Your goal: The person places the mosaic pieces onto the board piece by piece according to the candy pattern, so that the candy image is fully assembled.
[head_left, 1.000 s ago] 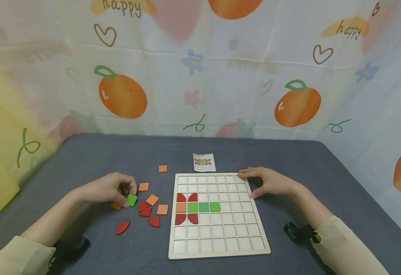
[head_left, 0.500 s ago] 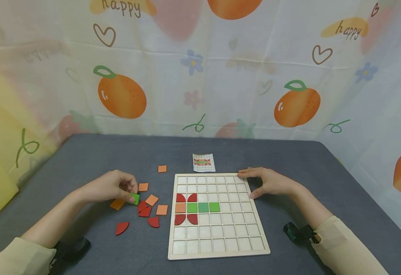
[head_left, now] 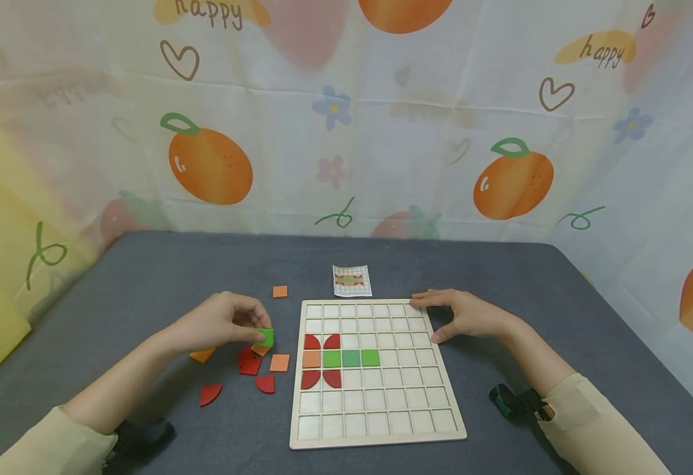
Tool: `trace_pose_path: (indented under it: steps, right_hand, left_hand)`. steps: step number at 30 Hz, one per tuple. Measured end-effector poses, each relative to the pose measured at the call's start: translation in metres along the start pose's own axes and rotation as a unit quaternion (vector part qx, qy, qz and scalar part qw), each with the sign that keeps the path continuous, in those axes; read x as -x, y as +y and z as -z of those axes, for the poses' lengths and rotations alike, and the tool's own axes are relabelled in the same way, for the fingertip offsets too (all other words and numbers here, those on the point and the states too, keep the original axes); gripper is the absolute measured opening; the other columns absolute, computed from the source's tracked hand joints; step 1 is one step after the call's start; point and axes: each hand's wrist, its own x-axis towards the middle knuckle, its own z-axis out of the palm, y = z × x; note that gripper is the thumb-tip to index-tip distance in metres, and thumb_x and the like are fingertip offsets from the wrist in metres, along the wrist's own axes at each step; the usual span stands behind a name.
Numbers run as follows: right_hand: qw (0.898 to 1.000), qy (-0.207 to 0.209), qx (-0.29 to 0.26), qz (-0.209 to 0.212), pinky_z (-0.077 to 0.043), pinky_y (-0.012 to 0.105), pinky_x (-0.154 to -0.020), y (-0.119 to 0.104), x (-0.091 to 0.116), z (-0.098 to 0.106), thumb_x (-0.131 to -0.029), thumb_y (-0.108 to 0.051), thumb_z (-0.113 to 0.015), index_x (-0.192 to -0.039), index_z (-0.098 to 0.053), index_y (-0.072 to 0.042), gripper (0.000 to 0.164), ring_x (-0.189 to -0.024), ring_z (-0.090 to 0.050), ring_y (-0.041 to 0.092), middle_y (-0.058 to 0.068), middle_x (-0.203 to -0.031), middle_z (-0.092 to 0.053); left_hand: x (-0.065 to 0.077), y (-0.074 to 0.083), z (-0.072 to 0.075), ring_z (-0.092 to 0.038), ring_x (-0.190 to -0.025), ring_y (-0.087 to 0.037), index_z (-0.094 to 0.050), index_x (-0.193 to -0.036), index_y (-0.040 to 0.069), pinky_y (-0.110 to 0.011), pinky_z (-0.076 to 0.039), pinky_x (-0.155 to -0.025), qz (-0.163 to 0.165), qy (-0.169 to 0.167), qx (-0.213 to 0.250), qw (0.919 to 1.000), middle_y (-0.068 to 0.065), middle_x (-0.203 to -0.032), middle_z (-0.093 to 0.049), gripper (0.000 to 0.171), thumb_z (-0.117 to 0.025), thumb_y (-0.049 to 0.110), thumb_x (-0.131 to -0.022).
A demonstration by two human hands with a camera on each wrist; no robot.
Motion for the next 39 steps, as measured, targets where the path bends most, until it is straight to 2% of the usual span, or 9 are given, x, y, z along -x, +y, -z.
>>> trace_pose_path:
  steps: [5,8,13,18,24,30,39]
  right_hand:
    - [1.000,0.000,0.002,0.001,-0.017,0.070,-0.116,0.000,-0.001,0.000,-0.076,-0.032,-0.083,-0.144,-0.052,-0.013,0.077,-0.151,-0.020,0.045,0.013,-0.155,-0.044]
    - [1.000,0.001,0.001,0.002,-0.017,0.070,-0.116,0.000,-0.001,0.000,-0.076,-0.032,-0.083,-0.144,-0.052,-0.013,0.077,-0.151,-0.020,0.045,0.013,-0.156,-0.044]
    - [1.000,0.000,-0.002,0.004,-0.017,0.070,-0.117,0.001,-0.001,-0.001,-0.076,-0.032,-0.083,-0.144,-0.052,-0.013,0.077,-0.152,-0.019,0.045,0.011,-0.156,-0.044]
    - [1.000,-0.001,0.001,0.005,-0.017,0.069,-0.117,0.001,-0.002,-0.001,-0.076,-0.033,-0.083,-0.144,-0.052,-0.014,0.077,-0.152,-0.018,0.044,0.010,-0.156,-0.043]
    - [1.000,-0.003,-0.007,0.001,-0.016,0.069,-0.117,0.002,-0.002,-0.001,-0.076,-0.032,-0.083,-0.144,-0.052,-0.014,0.076,-0.152,-0.017,0.044,0.010,-0.156,-0.043]
    - [1.000,-0.003,-0.005,0.000,-0.017,0.069,-0.117,0.002,-0.001,-0.001,-0.076,-0.032,-0.083,-0.144,-0.052,-0.014,0.077,-0.152,-0.018,0.044,0.011,-0.156,-0.043]
    - [1.000,-0.001,-0.005,-0.001,-0.018,0.070,-0.116,0.001,0.000,-0.001,-0.077,-0.031,-0.083,-0.144,-0.052,-0.013,0.076,-0.152,-0.018,0.045,0.011,-0.156,-0.043]
  left_hand:
    - [-0.010,0.012,-0.010,-0.067,-0.081,-0.020,-0.070,-0.098,0.013,-0.027,-0.055,-0.074,-0.017,0.003,0.004,0.9999,-0.002,-0.089,-0.072,0.011,-0.072,0.019,-0.089]
    - [-0.018,0.019,-0.017,-0.067,-0.081,-0.021,-0.070,-0.098,0.013,-0.028,-0.055,-0.075,-0.014,0.007,0.009,0.9998,-0.002,-0.089,-0.071,0.011,-0.073,0.017,-0.089]
    - [-0.030,0.027,-0.034,-0.067,-0.082,-0.015,-0.070,-0.099,0.014,-0.025,-0.056,-0.078,-0.027,0.008,0.031,0.9991,-0.001,-0.091,-0.072,0.011,-0.072,0.014,-0.088]
    - [-0.035,0.036,-0.053,-0.065,-0.082,-0.010,-0.069,-0.105,0.015,-0.023,-0.054,-0.078,-0.047,-0.001,0.052,0.9975,-0.003,-0.095,-0.069,0.016,-0.070,0.012,-0.089]
    - [-0.043,0.051,-0.072,-0.060,-0.076,-0.007,-0.070,-0.108,0.015,-0.021,-0.050,-0.074,-0.063,-0.002,0.037,0.9973,0.001,-0.094,-0.068,0.019,-0.066,0.010,-0.090]
    - [-0.053,0.062,-0.090,-0.062,-0.077,-0.004,-0.072,-0.106,0.015,-0.020,-0.051,-0.076,-0.067,-0.007,0.051,0.9964,-0.001,-0.095,-0.070,0.020,-0.067,0.008,-0.088]
    - [-0.073,0.081,-0.113,-0.059,-0.069,-0.002,-0.075,-0.101,0.013,-0.018,-0.049,-0.067,-0.083,0.023,0.034,0.9957,-0.001,-0.084,-0.072,0.016,-0.069,0.006,-0.088]
